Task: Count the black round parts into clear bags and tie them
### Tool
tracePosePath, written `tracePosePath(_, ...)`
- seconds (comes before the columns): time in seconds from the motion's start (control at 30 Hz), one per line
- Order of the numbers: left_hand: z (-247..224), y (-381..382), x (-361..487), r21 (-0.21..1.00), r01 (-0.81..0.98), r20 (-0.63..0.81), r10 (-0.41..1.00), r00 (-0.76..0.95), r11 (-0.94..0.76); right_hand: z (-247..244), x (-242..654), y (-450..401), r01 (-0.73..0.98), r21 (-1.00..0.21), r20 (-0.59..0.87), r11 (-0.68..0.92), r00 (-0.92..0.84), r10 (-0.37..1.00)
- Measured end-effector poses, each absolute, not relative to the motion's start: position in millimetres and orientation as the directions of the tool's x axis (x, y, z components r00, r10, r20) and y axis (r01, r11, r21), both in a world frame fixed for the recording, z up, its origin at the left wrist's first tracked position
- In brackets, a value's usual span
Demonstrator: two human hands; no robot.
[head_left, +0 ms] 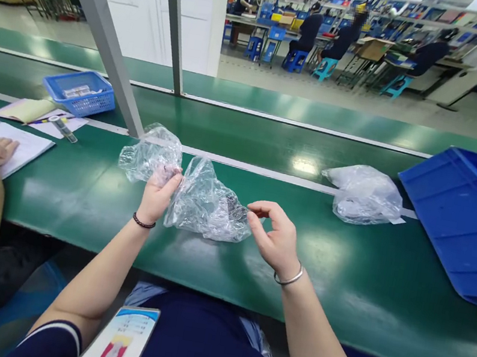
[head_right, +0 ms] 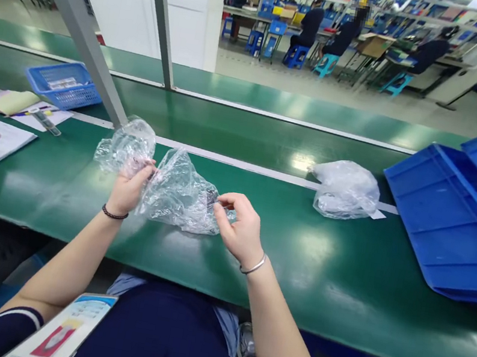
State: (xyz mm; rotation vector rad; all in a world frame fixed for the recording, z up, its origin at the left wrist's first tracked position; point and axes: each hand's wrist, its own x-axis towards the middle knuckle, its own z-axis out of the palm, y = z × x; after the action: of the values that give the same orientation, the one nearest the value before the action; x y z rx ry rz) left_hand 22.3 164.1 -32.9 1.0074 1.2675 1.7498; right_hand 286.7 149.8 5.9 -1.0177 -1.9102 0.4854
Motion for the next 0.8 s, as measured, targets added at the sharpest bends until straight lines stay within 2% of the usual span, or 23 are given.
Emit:
tracePosePath(0.13, -21, 160, 36, 0.962, -0.243, 0.057, 0.962, -0.268, -0.124, 13, 243, 153, 0.367, -0.811, 0.33, 0.455, -0.355, 0.875)
tracePosePath(0.23, -19, 149, 57, 0.925, -0.369, -0.005, 0.969, -0.246, -0.089, 1, 210, 162, 0.337, -0.879, 0.184, 0.337, -0.411, 0.893)
tracePosePath(0.43, -26, 130, 57, 0.934, -0.351, -0.019, 0.967, -0.253, -0.073, -22, 200, 174, 0.063, -0.972, 0.199, 0.226, -0.288, 0.937)
tracePosePath(0.57, -30, 133, 34, 0.958, -0.264, 0.003, 0.922, -0.387, -0.114, -18, 231, 177, 0.075, -0.981, 0.16, 0.18, -0.223, 0.962)
tracePosePath(0.67, -23, 136, 23, 0.955, -0.198, 0.102, 0.873, -0.476, -0.22, -5, 247, 173, 0.208, -0.934, 0.257, 0.29, -0.172, 0.951)
tracePosePath(0.8, 6, 133, 22, 0.902, -0.065, 0.349, 0.808, -0.474, -0.428, 20, 247, 156, 0.327, -0.743, 0.589, 0.584, -0.094, 0.803)
